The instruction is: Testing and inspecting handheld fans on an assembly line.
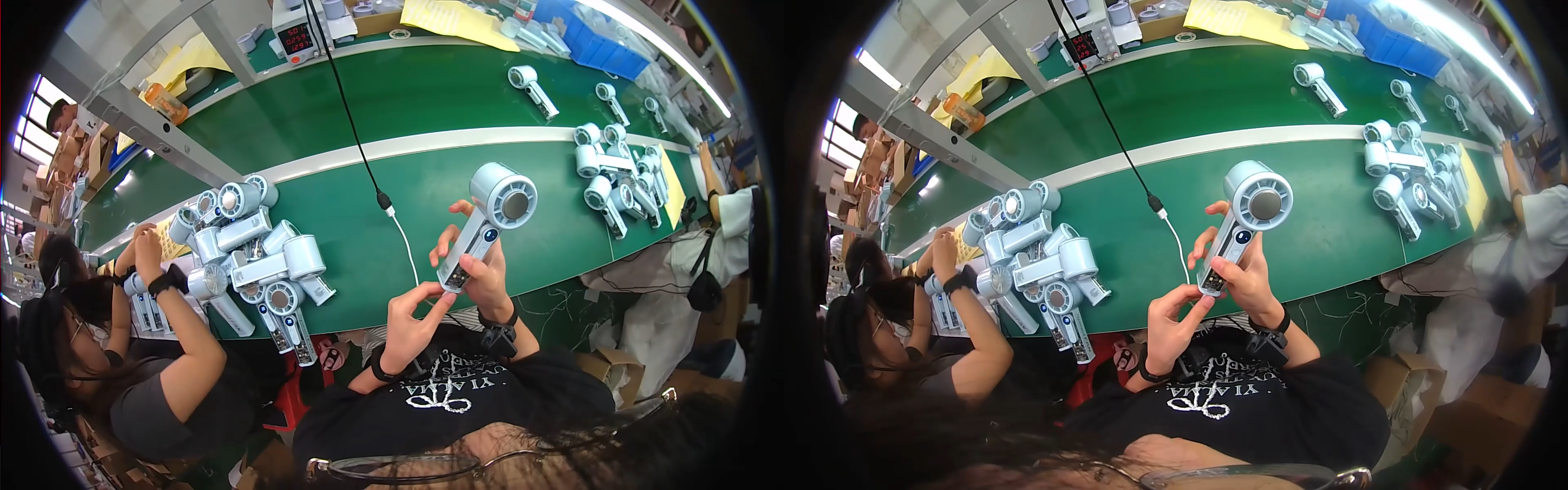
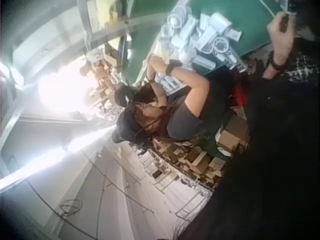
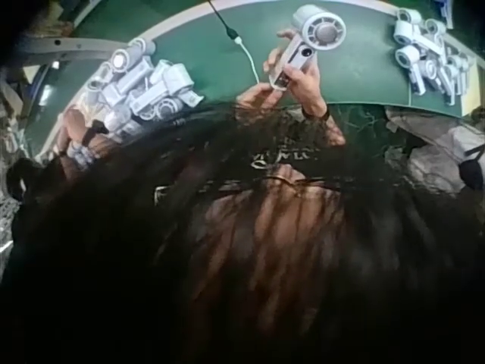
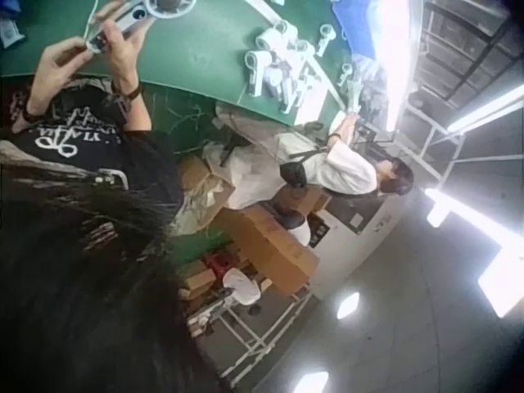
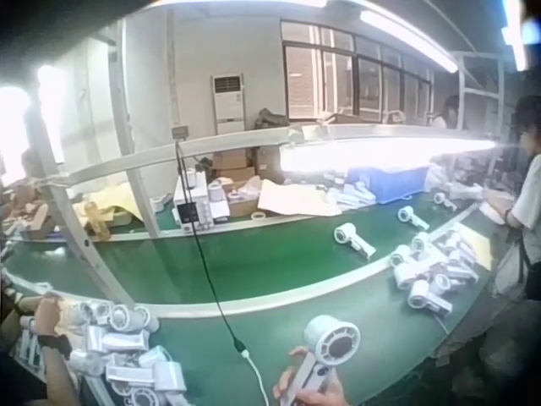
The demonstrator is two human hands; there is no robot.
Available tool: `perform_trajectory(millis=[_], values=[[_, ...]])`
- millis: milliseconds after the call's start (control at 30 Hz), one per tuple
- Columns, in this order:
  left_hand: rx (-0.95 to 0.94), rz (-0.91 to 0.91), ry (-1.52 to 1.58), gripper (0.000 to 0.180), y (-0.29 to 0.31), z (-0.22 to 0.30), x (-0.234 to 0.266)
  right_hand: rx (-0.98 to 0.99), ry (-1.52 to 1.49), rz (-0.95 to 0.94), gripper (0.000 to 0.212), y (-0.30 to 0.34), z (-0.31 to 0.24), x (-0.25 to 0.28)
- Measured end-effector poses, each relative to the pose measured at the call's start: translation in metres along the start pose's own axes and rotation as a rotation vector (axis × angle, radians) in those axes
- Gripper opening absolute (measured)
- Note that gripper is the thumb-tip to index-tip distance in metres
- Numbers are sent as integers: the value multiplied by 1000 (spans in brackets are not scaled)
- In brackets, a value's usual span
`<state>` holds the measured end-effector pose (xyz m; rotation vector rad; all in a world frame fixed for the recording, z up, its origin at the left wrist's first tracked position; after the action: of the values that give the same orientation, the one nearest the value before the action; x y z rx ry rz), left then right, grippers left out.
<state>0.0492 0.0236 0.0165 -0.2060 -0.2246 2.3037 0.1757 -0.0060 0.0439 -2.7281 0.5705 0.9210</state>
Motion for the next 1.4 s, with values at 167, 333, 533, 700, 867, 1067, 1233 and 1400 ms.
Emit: perform_trajectory(millis=[167, 333, 533, 700, 867, 1067, 1233, 1400], values=[[-7, 45, -17, 13, -1, -2, 5, 5, 65, 86, 77, 0, 3, 1], [-34, 69, -41, 14, -1, -3, 8, 11, 132, 147, 73, 0, 4, 0], [-18, 105, 34, 13, -2, -6, 8, 27, 121, 195, 68, 1, 2, -6], [-121, 125, -202, 12, -6, 8, 8, -37, 134, 227, 55, 4, 1, -13], [-196, 126, -369, 10, -11, 16, 5, -93, 91, 273, 42, 1, 3, -9], [-138, 103, -364, 8, 1, -8, 23, 178, 343, 369, 28, -74, -61, 43], [-251, 38, -215, 8, -8, 27, 8, 609, 1674, 399, 52, -223, -87, 164], [-259, -26, -237, 10, -6, 28, 10, 233, 1956, 527, 50, -276, -44, 191]])
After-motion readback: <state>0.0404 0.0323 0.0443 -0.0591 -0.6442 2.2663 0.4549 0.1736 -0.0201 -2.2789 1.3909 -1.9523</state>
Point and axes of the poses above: each hand's wrist, its own y-axis away from the middle knuckle, its own x-axis out of the back of the hand, z = x × y, the point moved 6 cm from there along -y, towards the middle knuckle, and after that the axes turned 11 degrees about -x, right-handed, at the moved point
